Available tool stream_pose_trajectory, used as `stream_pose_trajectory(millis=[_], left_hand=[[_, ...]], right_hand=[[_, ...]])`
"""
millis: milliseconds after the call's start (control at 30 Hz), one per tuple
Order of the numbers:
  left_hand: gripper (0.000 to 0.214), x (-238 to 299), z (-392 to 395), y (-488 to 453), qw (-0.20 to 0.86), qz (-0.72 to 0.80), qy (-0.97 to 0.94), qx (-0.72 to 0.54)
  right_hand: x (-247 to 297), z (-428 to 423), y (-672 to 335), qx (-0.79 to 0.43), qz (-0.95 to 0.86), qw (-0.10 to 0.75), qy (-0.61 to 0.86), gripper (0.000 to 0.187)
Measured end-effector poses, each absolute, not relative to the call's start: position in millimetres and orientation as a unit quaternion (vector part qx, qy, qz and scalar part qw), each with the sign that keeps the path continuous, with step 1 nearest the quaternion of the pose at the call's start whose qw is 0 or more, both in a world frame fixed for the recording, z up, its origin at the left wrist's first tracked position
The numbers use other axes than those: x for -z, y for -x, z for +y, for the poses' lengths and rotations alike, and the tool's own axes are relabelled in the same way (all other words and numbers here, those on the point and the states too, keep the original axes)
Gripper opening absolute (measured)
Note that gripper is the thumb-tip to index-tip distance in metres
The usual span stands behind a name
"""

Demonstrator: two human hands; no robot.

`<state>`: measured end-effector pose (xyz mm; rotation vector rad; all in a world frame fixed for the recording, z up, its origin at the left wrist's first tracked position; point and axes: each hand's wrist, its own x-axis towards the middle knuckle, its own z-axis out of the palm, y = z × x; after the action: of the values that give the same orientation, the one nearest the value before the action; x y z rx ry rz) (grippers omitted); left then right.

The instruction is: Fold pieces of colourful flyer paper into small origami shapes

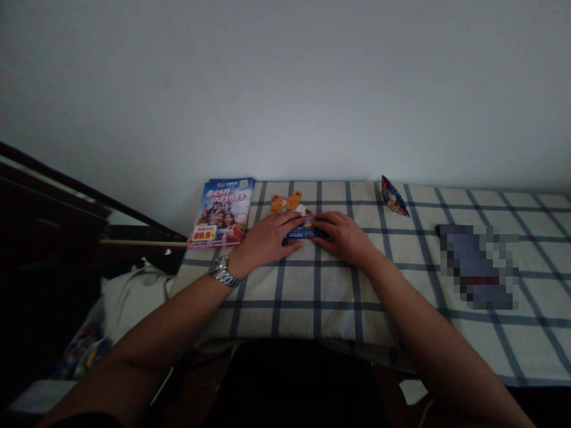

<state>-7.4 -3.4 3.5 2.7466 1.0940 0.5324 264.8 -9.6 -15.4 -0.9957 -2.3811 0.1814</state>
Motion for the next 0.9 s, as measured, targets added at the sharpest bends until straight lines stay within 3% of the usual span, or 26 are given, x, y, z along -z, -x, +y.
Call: stream_pose_trajectory(millis=[900], left_hand=[[0.037, 1.1, 2.8, 7.5, 0.063, 0.353, -0.909, -0.214]], right_hand=[[11.6, -8.9, -261.5, -0.066, -0.883, 0.266, 0.381, 0.027]])
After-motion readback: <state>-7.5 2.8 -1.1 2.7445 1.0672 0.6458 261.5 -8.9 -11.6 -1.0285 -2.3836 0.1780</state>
